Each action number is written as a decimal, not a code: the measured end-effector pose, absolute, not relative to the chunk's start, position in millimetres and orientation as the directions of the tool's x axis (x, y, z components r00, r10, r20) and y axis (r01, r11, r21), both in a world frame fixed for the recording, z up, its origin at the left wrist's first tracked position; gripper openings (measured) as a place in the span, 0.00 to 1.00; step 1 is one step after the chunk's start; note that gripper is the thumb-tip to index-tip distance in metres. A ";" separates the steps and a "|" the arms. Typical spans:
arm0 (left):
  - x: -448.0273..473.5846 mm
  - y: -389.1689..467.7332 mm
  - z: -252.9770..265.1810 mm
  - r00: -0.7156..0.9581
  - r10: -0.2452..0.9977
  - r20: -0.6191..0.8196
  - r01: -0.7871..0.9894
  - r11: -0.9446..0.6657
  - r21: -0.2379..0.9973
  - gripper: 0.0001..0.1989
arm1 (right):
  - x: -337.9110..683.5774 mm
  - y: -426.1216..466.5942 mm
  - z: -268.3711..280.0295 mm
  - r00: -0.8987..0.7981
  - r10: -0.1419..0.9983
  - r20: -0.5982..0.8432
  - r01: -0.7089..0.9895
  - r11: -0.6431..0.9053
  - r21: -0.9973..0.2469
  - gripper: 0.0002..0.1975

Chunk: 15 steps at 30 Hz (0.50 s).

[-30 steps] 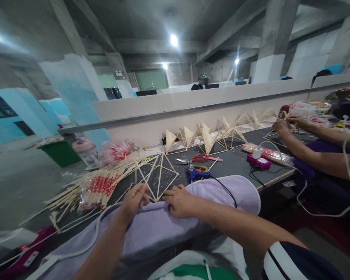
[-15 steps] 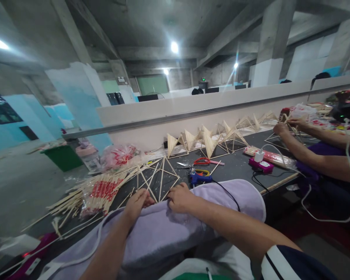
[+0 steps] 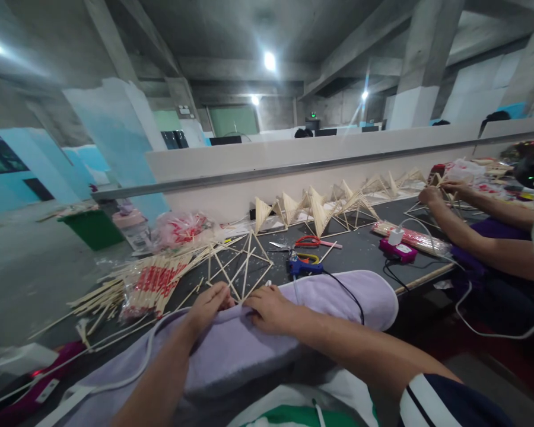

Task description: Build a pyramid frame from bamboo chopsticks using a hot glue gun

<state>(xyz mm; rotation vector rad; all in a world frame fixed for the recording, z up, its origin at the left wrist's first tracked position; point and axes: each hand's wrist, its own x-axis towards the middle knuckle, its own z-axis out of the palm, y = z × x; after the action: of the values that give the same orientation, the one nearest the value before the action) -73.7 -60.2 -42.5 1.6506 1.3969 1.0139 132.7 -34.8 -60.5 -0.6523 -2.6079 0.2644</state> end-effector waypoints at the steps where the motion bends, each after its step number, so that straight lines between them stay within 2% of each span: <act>1: -73.2 -60.6 -42.4 0.118 0.989 0.094 0.401 -0.134 0.906 0.17 | 131.8 -33.5 -61.2 -0.796 0.491 0.355 0.410 0.868 -0.282 0.16; 6: -72.3 -59.9 -42.7 0.165 0.985 0.054 0.440 -0.122 0.890 0.18 | 124.7 -27.2 -61.2 -0.867 0.425 0.259 0.354 0.893 -0.279 0.13; 11: -74.7 -56.3 -42.0 0.158 0.957 0.244 0.617 -0.289 0.732 0.18 | 118.5 -32.9 -56.8 -0.814 0.506 0.286 0.466 0.862 -0.199 0.12; 15: -79.8 -51.9 -38.8 0.151 0.896 0.418 0.685 -0.400 0.610 0.15 | 132.5 -28.1 -49.7 -0.797 0.463 0.389 0.405 0.886 -0.224 0.14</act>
<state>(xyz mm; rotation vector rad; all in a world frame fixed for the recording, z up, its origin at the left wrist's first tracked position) -79.8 -51.9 -38.8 2.1553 1.5313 1.0953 132.5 -28.1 -49.7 -0.6343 -2.6131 0.1784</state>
